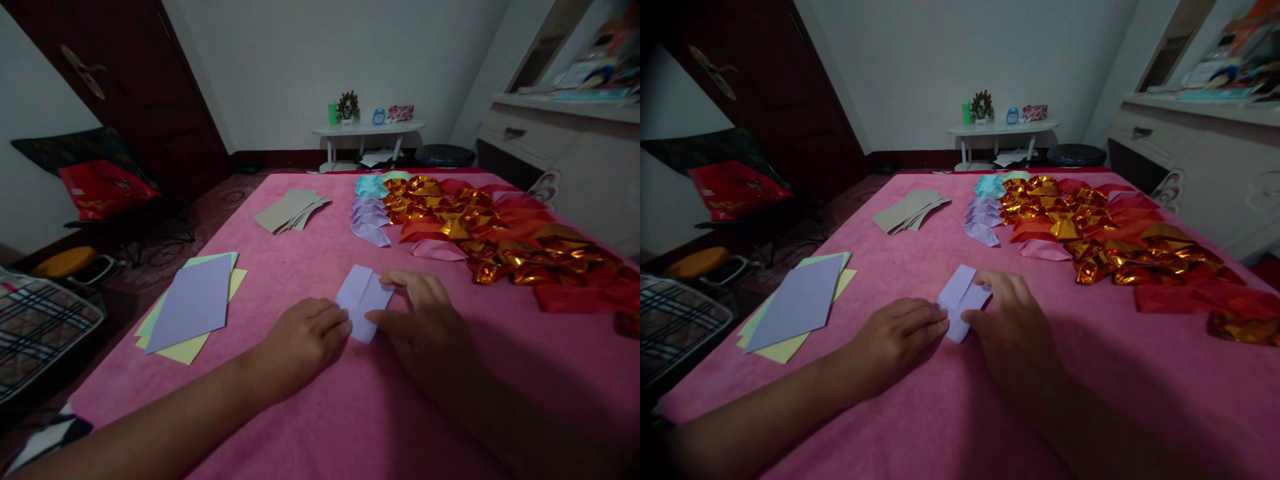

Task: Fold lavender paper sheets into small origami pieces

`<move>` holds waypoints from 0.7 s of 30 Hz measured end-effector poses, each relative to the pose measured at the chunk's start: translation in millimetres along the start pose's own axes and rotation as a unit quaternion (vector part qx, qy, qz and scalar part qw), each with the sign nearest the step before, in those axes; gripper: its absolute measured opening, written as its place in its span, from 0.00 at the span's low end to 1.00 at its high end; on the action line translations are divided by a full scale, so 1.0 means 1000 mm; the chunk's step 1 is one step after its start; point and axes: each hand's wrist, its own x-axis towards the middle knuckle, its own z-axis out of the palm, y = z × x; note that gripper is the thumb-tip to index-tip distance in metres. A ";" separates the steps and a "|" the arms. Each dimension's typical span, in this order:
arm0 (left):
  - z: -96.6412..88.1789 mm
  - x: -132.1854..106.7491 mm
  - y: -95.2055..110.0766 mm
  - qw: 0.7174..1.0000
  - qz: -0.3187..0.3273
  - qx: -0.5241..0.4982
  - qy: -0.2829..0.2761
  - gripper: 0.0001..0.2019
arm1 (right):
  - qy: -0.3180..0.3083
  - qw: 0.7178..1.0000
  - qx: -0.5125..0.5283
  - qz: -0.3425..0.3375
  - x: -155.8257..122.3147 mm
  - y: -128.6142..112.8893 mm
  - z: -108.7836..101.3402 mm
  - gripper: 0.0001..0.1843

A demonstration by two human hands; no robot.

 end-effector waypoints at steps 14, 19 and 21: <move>-0.001 -0.008 0.004 0.984 -0.083 -0.156 0.018 0.11 | -0.144 0.968 0.143 0.149 0.005 0.004 0.008 0.05; 0.000 -0.010 0.003 0.983 -0.081 -0.163 0.033 0.10 | -0.153 0.959 0.151 0.184 0.008 0.002 0.012 0.06; 0.001 -0.011 0.003 0.983 -0.079 -0.164 0.038 0.10 | -0.157 0.957 0.159 0.187 0.009 0.002 0.012 0.08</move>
